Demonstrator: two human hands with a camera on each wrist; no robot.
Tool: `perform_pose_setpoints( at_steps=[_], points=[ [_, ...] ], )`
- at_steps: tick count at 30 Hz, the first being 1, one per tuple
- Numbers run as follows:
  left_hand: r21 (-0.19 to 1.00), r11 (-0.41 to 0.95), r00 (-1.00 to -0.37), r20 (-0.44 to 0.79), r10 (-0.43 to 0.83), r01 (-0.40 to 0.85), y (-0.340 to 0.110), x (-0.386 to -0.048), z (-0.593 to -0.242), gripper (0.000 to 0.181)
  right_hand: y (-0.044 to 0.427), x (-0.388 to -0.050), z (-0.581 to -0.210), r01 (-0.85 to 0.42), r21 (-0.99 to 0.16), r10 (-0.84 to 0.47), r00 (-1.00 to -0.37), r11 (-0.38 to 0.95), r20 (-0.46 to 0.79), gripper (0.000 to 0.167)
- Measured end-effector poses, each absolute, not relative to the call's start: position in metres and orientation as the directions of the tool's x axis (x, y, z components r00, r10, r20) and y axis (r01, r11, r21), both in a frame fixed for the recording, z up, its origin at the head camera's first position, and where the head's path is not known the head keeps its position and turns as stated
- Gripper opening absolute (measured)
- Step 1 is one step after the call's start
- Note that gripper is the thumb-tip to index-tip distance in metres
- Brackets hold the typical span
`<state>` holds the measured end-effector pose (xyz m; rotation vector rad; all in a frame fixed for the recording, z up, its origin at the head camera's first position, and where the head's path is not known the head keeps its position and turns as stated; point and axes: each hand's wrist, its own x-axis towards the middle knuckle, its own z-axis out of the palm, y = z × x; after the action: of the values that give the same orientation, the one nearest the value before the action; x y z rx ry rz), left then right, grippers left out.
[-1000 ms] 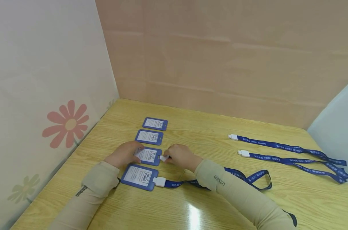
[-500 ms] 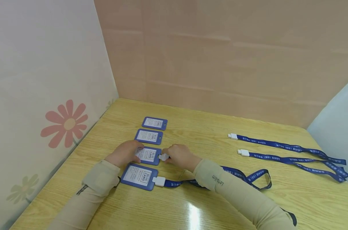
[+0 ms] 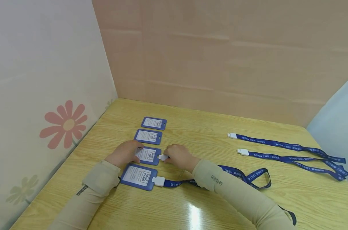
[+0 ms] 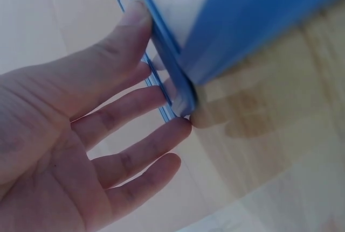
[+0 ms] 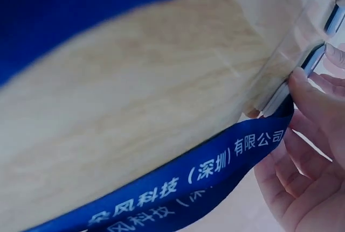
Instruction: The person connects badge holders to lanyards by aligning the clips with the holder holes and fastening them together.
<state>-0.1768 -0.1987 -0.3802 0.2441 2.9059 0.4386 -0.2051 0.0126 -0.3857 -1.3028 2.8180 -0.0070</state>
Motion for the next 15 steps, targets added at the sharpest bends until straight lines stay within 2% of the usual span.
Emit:
perform_pose_setpoints(
  at_steps=[6,15],
  points=[
    [0.307,0.943,-0.966,-0.177,0.189,0.128,-0.1971,-0.1768,-0.3789,0.054,0.0131,-0.2048,-0.3863,-0.777,-0.006,-0.776,-0.628,0.629,-0.053,0.017],
    [0.33,0.935,-0.966,-0.173,0.191,0.126,-0.1976,-0.1759,-0.3763,0.054,0.0135,-0.2055,-0.3833,-0.773,-0.05,-0.774,-0.63,0.633,-0.061,0.015]
  ],
)
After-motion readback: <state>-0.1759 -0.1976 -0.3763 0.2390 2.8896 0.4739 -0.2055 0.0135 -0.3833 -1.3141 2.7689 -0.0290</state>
